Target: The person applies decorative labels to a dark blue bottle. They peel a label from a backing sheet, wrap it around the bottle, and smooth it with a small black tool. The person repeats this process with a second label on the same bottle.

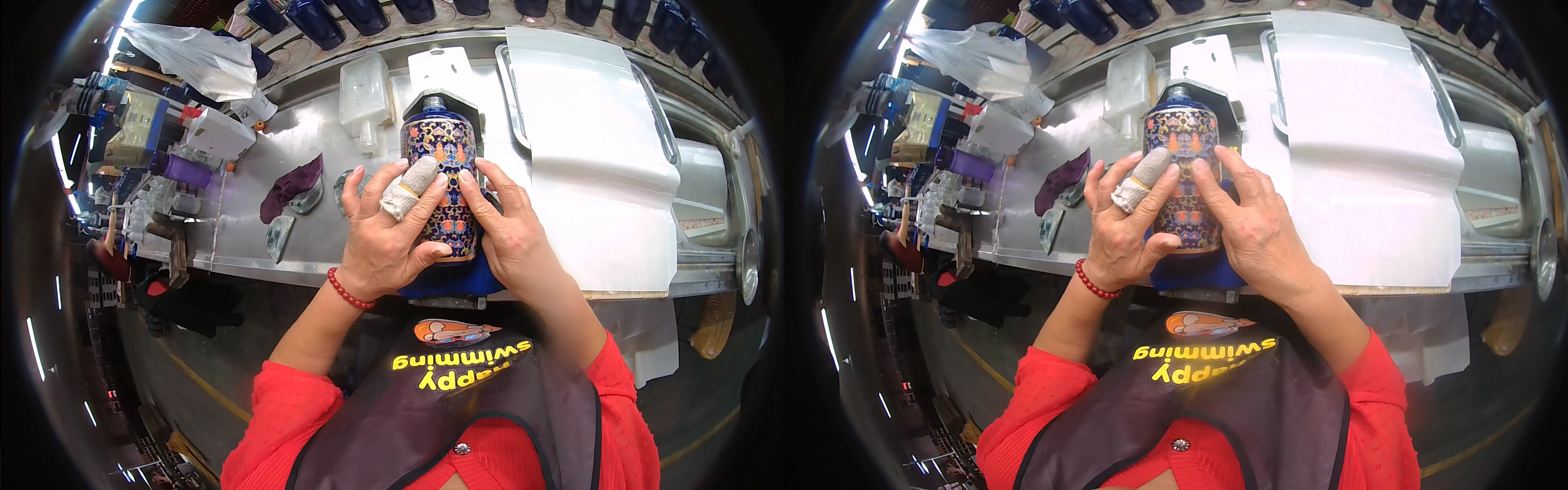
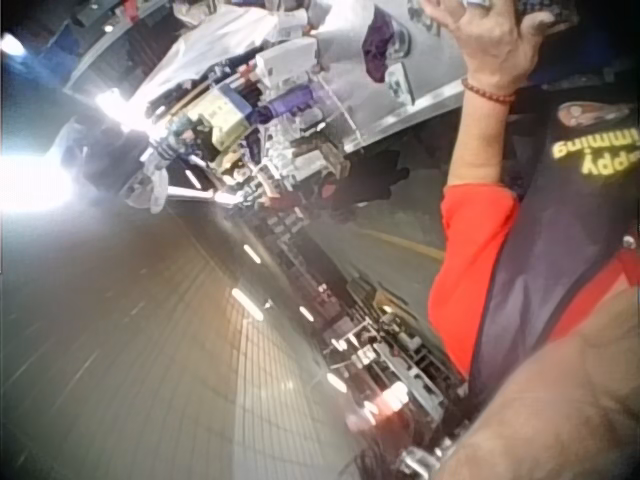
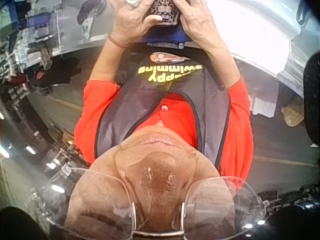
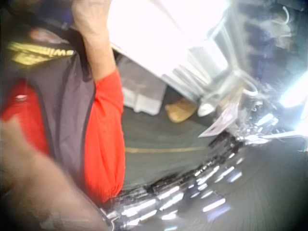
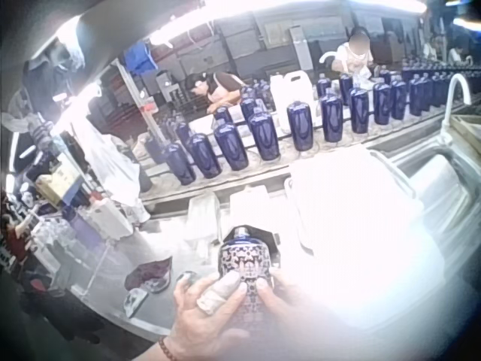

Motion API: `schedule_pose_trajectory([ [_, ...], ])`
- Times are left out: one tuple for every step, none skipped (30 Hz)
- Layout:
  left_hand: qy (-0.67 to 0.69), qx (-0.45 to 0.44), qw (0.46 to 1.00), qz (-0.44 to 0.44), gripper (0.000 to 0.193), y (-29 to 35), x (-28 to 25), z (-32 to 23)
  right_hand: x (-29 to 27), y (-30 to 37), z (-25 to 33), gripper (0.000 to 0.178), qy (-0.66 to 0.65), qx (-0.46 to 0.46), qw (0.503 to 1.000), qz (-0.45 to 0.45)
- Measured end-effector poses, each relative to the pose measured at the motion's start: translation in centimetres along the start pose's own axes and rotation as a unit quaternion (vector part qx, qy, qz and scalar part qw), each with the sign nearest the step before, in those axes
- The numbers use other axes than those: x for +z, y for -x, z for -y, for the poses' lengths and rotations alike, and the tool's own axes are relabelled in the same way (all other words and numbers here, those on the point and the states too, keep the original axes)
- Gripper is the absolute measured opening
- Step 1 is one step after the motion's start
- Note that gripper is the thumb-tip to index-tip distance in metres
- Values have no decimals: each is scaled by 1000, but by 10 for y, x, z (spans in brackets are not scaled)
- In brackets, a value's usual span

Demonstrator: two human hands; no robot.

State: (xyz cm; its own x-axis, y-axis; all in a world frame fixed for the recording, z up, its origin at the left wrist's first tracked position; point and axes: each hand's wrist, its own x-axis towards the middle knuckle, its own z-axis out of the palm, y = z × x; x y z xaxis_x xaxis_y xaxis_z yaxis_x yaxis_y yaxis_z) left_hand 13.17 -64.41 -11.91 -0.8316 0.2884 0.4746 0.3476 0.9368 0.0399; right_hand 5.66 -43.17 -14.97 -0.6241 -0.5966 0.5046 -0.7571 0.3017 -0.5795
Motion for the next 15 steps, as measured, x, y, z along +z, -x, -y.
schedule_pose_trajectory([
  [2,1,1000,-2,75,0,0,0,0,0,0,62,0,0,1000,-1],
  [3,1,1000,-4,74,-1,0,0,-1,0,1,61,1,0,1000,-1],
  [6,1,1000,-6,74,-1,0,-1,-1,0,1,61,3,0,1000,0],
  [2,3,1000,-7,74,-1,1,-1,-1,-1,1,61,4,-1,1000,0],
  [0,4,1000,-7,74,-2,1,-1,0,-1,1,60,6,-2,1000,-1],
  [0,6,1000,-10,73,-2,1,-1,0,-1,1,60,8,-3,1000,-2],
  [-3,5,1000,-8,74,-2,1,-1,0,-2,1,61,9,-7,1000,-4],
  [-3,6,1000,-8,74,-2,1,-1,0,-1,1,61,11,-10,1000,-6],
  [0,6,1000,-9,74,-1,1,-1,1,-1,0,62,12,-12,1000,-8],
  [2,4,1000,-7,74,-1,1,-2,0,0,1,62,9,-9,1000,-7],
  [8,1,1000,-7,74,0,1,-3,0,1,1,63,5,-6,1000,-6],
  [14,-1,1000,-7,74,2,1,-3,-1,3,2,64,8,-2,1000,-1],
  [16,-1,1000,-11,75,3,1,-4,-1,5,2,65,4,-3,1000,0],
  [18,-1,1000,-15,75,6,1,-6,-2,7,3,66,6,-3,1000,5],
  [23,0,1000,-21,76,8,1,-8,-2,8,4,67,7,-3,1000,11],
])
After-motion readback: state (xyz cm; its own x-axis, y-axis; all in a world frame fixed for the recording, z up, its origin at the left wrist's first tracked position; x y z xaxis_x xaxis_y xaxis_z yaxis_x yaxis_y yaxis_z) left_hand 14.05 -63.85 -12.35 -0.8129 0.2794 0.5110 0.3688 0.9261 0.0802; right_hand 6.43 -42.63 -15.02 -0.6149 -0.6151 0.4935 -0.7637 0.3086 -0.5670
